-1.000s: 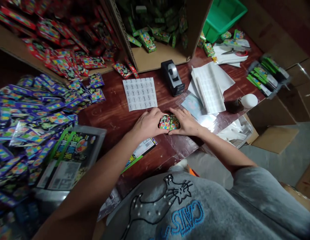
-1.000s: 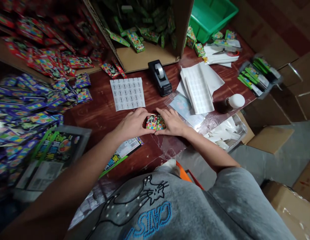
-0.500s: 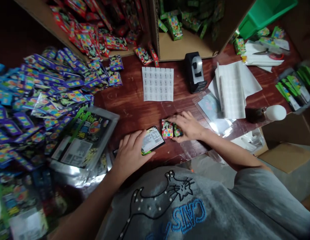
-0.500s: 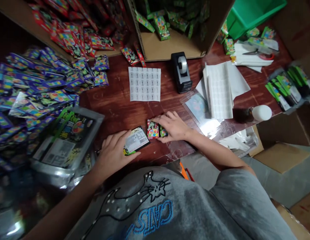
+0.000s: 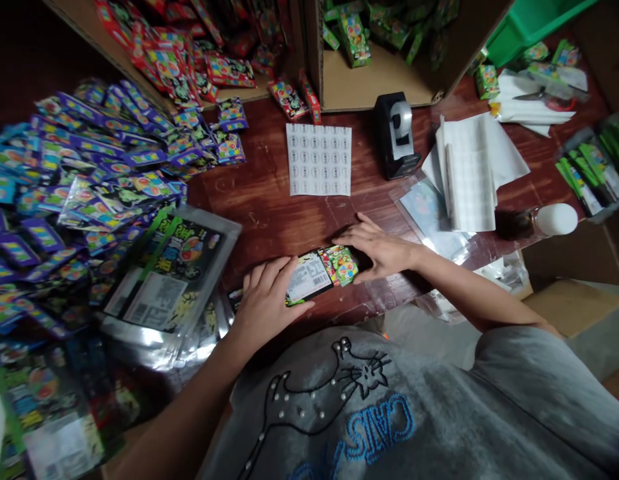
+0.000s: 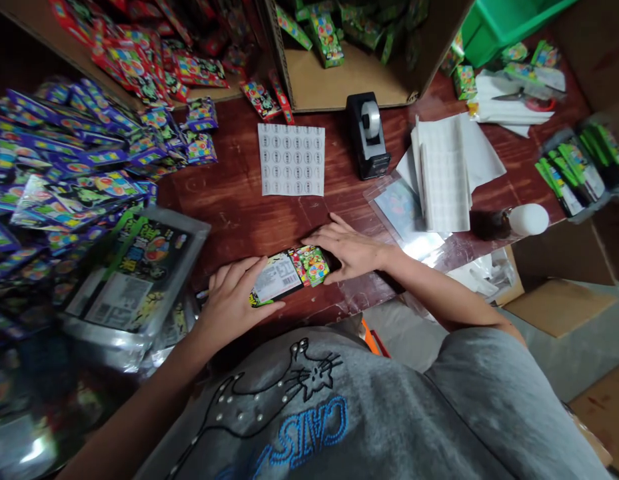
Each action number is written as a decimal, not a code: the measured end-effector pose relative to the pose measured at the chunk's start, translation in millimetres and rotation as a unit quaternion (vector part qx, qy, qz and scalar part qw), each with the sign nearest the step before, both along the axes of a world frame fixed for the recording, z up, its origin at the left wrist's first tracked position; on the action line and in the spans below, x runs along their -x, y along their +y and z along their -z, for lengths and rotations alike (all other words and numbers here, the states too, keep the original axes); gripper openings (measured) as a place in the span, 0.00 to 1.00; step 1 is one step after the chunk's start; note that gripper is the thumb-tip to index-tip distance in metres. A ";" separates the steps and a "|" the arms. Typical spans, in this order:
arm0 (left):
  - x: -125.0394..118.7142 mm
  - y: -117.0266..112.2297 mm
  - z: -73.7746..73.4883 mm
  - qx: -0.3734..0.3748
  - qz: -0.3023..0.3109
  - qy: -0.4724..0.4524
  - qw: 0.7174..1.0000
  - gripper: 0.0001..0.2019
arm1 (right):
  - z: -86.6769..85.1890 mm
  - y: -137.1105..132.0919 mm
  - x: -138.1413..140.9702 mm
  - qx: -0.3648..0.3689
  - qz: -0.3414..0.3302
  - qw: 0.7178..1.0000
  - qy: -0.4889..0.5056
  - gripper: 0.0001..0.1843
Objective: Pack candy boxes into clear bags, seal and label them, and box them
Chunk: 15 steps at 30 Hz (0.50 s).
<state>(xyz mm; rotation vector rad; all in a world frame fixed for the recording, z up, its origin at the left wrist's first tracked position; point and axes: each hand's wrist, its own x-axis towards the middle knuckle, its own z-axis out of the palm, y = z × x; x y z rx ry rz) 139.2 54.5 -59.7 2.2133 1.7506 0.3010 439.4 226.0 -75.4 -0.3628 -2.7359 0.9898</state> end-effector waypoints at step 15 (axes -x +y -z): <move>-18.4 5.8 -6.2 -0.026 -0.137 -0.008 0.990 0.42 | 0.6 8.7 47.7 0.096 -0.006 0.994 0.042 0.48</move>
